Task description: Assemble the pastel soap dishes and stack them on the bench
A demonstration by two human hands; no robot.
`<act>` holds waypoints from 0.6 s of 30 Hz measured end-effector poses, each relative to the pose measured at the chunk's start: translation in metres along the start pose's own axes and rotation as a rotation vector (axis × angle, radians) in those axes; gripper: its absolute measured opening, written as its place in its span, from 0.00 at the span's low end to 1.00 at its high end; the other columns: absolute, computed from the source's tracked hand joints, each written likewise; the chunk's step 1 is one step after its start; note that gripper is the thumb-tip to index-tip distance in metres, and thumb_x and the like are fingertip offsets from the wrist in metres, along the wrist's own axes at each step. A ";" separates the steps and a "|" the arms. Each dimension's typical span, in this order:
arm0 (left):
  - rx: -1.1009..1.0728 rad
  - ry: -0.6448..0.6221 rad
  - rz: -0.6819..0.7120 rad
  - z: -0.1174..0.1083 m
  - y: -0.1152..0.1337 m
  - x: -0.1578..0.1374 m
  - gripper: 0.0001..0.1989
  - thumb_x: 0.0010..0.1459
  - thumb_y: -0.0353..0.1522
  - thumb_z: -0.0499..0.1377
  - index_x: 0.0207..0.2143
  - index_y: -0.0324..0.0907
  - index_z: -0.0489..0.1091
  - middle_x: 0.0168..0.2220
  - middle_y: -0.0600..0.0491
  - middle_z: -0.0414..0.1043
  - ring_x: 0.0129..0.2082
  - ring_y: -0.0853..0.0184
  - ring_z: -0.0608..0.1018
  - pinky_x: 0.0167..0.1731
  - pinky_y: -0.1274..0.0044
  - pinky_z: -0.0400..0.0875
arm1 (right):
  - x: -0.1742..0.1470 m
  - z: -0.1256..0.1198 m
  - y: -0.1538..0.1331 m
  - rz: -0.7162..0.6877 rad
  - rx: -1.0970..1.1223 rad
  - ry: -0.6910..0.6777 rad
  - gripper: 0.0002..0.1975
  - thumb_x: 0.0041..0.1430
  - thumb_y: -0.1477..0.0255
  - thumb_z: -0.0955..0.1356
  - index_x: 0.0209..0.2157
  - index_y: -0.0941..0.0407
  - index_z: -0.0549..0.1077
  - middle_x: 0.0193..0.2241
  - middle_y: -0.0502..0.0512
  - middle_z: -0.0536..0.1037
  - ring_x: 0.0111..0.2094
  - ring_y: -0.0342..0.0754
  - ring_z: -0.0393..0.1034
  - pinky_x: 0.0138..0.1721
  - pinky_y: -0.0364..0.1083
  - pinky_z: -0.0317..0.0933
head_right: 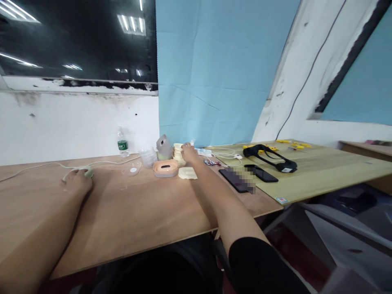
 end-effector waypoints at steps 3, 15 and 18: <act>0.005 0.073 0.024 0.000 0.007 -0.003 0.21 0.59 0.37 0.49 0.52 0.41 0.68 0.60 0.37 0.57 0.62 0.46 0.56 0.57 0.52 0.47 | 0.002 -0.001 -0.002 0.012 0.019 0.022 0.15 0.60 0.74 0.63 0.49 0.57 0.71 0.49 0.63 0.68 0.48 0.55 0.66 0.47 0.49 0.58; -0.146 0.165 0.281 -0.033 0.063 -0.027 0.21 0.60 0.38 0.50 0.54 0.40 0.65 0.61 0.40 0.56 0.64 0.49 0.52 0.60 0.56 0.42 | -0.024 -0.032 -0.007 0.005 0.392 0.431 0.11 0.61 0.69 0.61 0.43 0.58 0.66 0.44 0.64 0.70 0.47 0.55 0.65 0.48 0.51 0.59; -0.347 0.132 0.401 -0.039 0.085 -0.041 0.22 0.61 0.41 0.51 0.55 0.41 0.63 0.59 0.41 0.58 0.61 0.52 0.59 0.60 0.60 0.49 | -0.048 -0.042 -0.032 -0.088 0.661 0.412 0.13 0.62 0.63 0.61 0.43 0.56 0.64 0.43 0.61 0.71 0.44 0.52 0.67 0.44 0.49 0.63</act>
Point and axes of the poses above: each hand's wrist, its own x-axis towards the middle knuckle, its own z-axis out of the palm, y = z × x, the point moved 3 cm from there along x, towards the middle knuckle
